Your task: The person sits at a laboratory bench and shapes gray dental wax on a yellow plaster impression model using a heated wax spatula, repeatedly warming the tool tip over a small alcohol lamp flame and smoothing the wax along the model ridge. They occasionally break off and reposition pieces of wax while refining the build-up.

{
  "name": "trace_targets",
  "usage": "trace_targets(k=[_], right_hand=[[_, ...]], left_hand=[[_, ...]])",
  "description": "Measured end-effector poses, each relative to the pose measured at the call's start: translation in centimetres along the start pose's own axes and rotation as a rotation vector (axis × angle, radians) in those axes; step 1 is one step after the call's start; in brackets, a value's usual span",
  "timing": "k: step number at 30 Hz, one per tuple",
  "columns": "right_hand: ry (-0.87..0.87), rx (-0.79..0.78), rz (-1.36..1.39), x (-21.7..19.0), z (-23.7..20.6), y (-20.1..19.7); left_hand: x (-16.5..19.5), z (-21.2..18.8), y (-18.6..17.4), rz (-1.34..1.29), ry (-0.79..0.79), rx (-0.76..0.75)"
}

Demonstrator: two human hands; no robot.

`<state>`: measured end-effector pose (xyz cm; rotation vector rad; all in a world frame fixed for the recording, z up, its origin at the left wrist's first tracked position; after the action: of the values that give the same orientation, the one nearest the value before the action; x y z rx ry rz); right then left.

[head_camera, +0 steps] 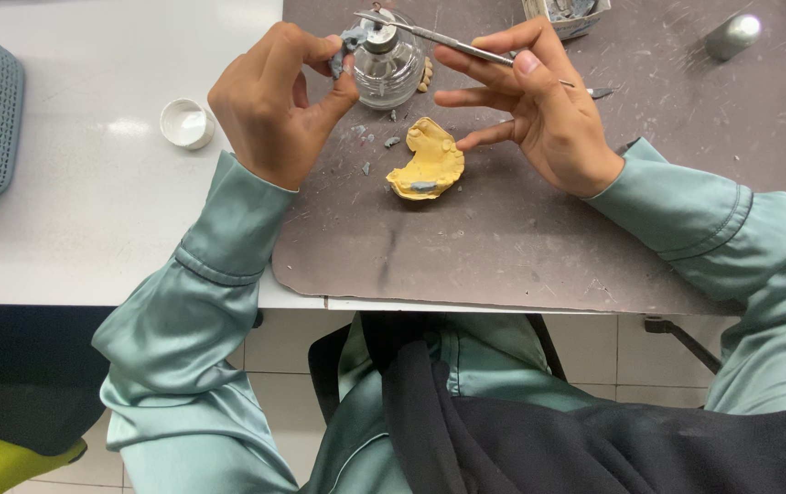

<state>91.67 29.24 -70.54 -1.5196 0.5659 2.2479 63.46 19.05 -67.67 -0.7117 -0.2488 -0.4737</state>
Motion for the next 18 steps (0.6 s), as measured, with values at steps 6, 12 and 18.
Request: trace_targets(k=[6, 12, 18], right_hand=[[0.004, -0.014, -0.007, -0.2, 0.4, 0.3], [-0.006, -0.030, -0.004, -0.6, 0.6, 0.4], [-0.014, -0.048, -0.020, -0.6, 0.4, 0.5]], left_hand=[[-0.5, -0.1, -0.1, 0.005, 0.018, 0.006], [-0.4, 0.3, -0.3, 0.014, 0.021, 0.018], [0.5, 0.8, -0.4, 0.028, 0.012, 0.024]])
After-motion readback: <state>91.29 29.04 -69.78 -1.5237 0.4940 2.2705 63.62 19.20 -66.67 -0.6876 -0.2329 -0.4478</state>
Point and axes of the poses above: each hand's wrist, its own z-axis towards the middle knuckle, its own y-axis out of the palm, x = y × z, the point moved 1 cm from there along z, towards the middle knuckle, and after that the axes turned 10 degrees about -y, right-handed, at the moved point
